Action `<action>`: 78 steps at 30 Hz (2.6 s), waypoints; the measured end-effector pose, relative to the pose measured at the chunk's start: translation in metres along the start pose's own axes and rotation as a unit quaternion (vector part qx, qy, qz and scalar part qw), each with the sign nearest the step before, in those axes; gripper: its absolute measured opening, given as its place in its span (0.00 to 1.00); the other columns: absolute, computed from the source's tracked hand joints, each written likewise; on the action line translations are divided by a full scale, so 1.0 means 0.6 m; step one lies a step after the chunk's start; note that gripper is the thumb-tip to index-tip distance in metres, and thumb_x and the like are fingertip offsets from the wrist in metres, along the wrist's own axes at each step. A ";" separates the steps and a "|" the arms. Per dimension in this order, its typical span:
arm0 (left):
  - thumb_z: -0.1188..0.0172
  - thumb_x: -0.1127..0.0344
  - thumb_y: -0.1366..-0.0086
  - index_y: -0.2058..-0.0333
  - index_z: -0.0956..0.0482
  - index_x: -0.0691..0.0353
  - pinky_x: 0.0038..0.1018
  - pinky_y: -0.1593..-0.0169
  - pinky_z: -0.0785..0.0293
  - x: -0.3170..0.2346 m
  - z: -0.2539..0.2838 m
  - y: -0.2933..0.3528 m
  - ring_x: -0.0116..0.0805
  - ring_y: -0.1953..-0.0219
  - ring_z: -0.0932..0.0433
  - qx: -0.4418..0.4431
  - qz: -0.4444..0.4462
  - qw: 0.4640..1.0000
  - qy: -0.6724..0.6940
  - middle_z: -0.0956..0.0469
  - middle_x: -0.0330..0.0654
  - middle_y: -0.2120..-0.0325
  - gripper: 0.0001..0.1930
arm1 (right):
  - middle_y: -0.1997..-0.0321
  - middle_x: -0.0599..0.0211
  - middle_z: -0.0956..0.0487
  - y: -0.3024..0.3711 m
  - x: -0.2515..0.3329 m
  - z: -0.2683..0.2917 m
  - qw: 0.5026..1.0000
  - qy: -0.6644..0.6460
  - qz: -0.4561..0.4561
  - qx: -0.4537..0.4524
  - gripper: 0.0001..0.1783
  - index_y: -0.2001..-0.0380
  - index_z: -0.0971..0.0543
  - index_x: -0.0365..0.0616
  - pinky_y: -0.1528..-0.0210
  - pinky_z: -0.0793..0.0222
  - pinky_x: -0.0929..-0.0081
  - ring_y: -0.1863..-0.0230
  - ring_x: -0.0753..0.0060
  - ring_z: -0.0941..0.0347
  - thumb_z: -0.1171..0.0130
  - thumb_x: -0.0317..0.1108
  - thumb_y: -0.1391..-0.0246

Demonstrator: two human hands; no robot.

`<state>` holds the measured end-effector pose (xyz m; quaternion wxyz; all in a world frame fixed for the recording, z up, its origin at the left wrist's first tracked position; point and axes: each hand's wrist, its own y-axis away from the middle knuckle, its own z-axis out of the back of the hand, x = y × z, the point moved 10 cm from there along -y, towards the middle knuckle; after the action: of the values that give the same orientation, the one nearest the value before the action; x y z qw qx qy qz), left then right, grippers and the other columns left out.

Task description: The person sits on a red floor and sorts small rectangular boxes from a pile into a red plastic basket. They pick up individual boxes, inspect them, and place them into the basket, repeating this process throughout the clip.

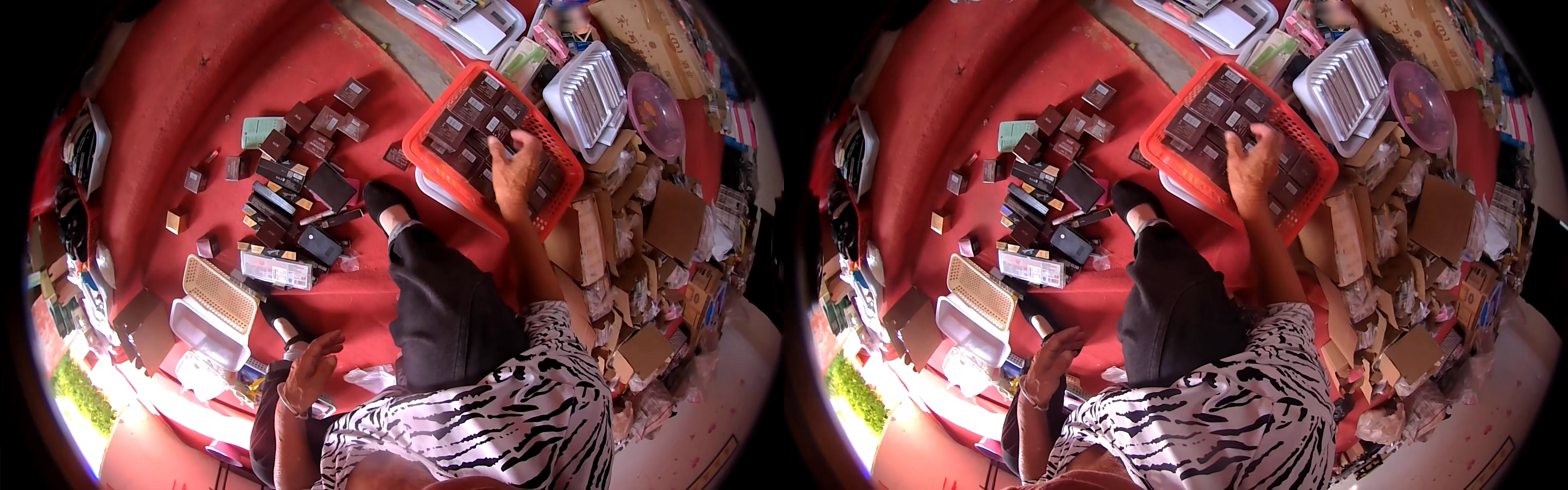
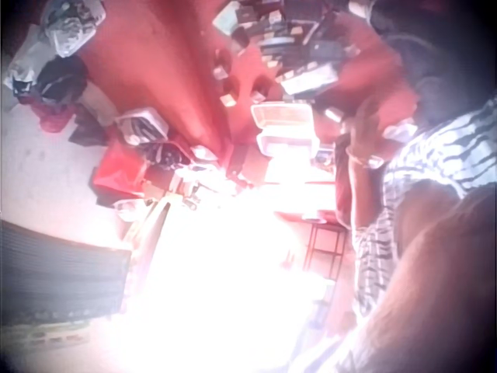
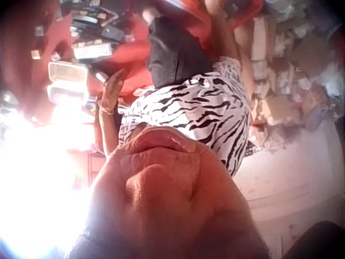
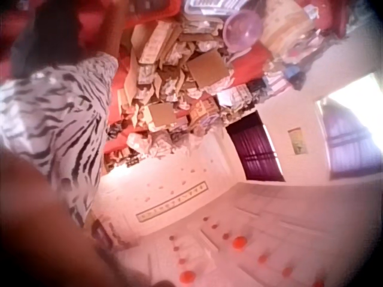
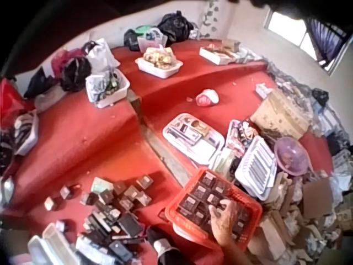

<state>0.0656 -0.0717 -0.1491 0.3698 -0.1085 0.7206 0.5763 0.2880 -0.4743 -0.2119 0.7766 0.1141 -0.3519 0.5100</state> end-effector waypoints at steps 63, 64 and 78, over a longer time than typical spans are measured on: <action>0.49 0.68 0.37 0.40 0.53 0.60 0.41 0.43 0.37 -0.066 0.109 -0.001 0.41 0.45 0.34 -0.223 -0.135 0.915 0.307 0.37 0.47 0.47 0.30 | 0.70 0.69 0.26 0.407 0.518 -0.252 0.583 -0.404 0.109 0.696 0.15 0.58 0.30 0.40 0.66 0.32 0.78 0.67 0.78 0.30 0.46 0.38 0.45; 0.48 0.68 0.37 0.41 0.52 0.62 0.38 0.44 0.35 -0.069 0.109 0.000 0.39 0.46 0.33 -0.232 -0.140 0.905 0.327 0.36 0.47 0.49 0.29 | 0.70 0.68 0.26 0.398 0.522 -0.239 0.624 -0.418 0.199 0.630 0.16 0.57 0.30 0.40 0.66 0.32 0.77 0.68 0.78 0.31 0.48 0.39 0.44; 0.52 0.69 0.37 0.44 0.42 0.62 0.40 0.46 0.34 -0.056 0.117 -0.012 0.39 0.48 0.32 -0.213 -0.165 0.867 0.419 0.34 0.44 0.50 0.23 | 0.49 0.52 0.34 0.404 0.536 -0.215 0.619 -0.242 0.366 0.651 0.43 0.50 0.34 0.37 0.46 0.37 0.65 0.47 0.52 0.35 0.30 0.50 0.67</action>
<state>0.1223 -0.0193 -0.1367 0.0911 -0.5335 0.6389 0.5468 0.2069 -0.0662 -0.1361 0.1343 0.5708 -0.1153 0.8018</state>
